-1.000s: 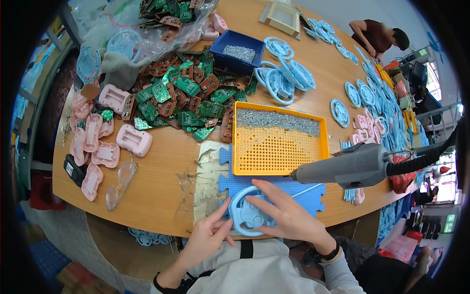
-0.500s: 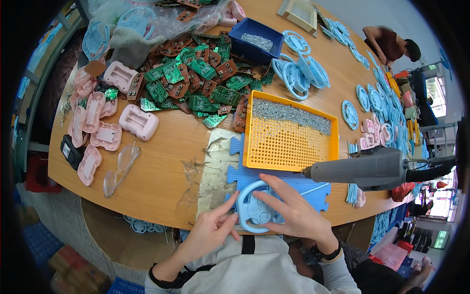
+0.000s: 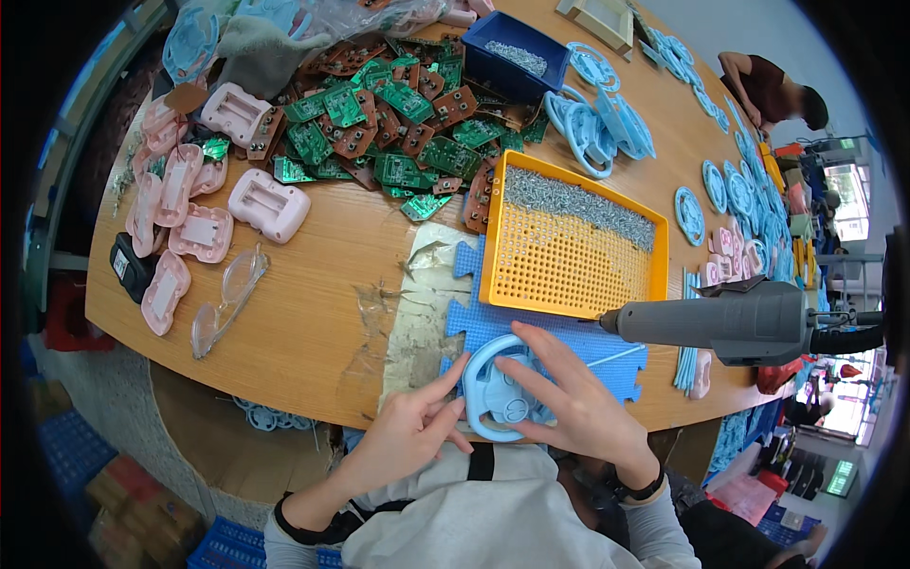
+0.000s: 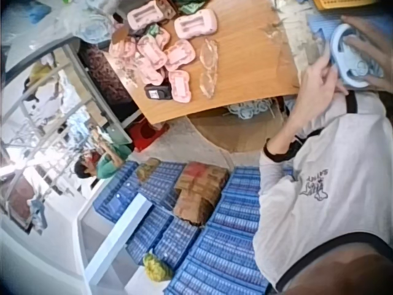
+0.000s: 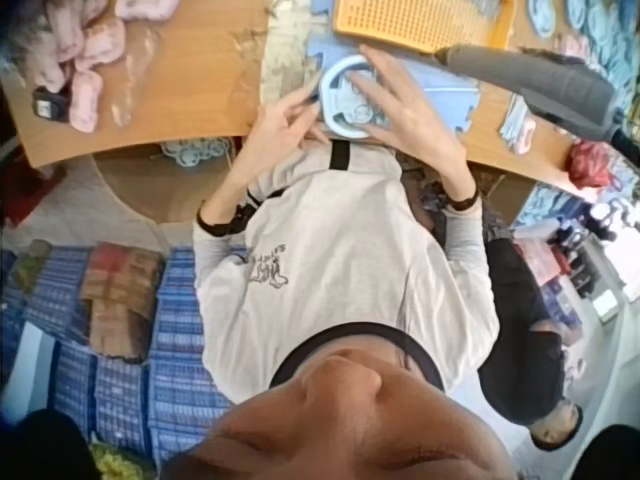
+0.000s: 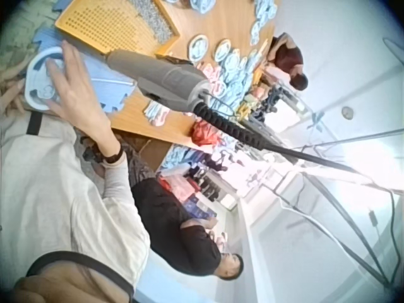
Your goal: Use an electric screwdriver to fasten screws into plastic housings for electronic components.
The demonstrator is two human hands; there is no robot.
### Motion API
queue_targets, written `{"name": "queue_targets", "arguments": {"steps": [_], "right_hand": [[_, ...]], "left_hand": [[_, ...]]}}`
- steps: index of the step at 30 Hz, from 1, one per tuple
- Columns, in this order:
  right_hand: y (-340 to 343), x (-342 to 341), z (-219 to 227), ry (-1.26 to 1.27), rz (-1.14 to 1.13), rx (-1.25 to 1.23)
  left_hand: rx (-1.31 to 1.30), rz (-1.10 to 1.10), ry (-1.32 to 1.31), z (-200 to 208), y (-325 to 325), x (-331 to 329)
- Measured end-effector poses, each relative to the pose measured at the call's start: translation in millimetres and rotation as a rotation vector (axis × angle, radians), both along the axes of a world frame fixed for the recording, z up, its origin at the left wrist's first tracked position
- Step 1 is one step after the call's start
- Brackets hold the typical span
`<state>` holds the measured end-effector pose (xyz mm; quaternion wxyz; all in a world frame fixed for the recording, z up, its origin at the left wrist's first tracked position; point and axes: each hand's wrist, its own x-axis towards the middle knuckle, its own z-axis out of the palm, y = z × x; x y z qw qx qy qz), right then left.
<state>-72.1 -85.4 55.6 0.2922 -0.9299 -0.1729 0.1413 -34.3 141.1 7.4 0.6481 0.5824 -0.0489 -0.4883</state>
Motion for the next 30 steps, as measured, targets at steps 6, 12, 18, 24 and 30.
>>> {"name": "queue_targets", "arguments": {"steps": [6,12,18,24,30], "right_hand": [[0.1,1.8,-1.2,0.0,0.01,-0.015],[-2.2,5.5,1.2,0.005,0.03,-0.024],[-2.7,6.6,0.6,0.008,0.027,0.007],[-2.6,4.2,-2.0,0.002,0.016,-0.011],[-0.9,4.0,1.1,0.023,0.008,-0.031]], "left_hand": [[-0.021,0.011,-0.006,3.1,-0.8,1.6],[-0.024,-0.009,-0.048,4.2,-1.1,2.1],[-0.021,0.003,-0.022,3.0,-0.3,0.9],[-0.037,-0.007,-0.029,-0.7,-0.1,0.2],[-0.003,0.01,-0.04,-0.8,-3.5,0.1]]}}
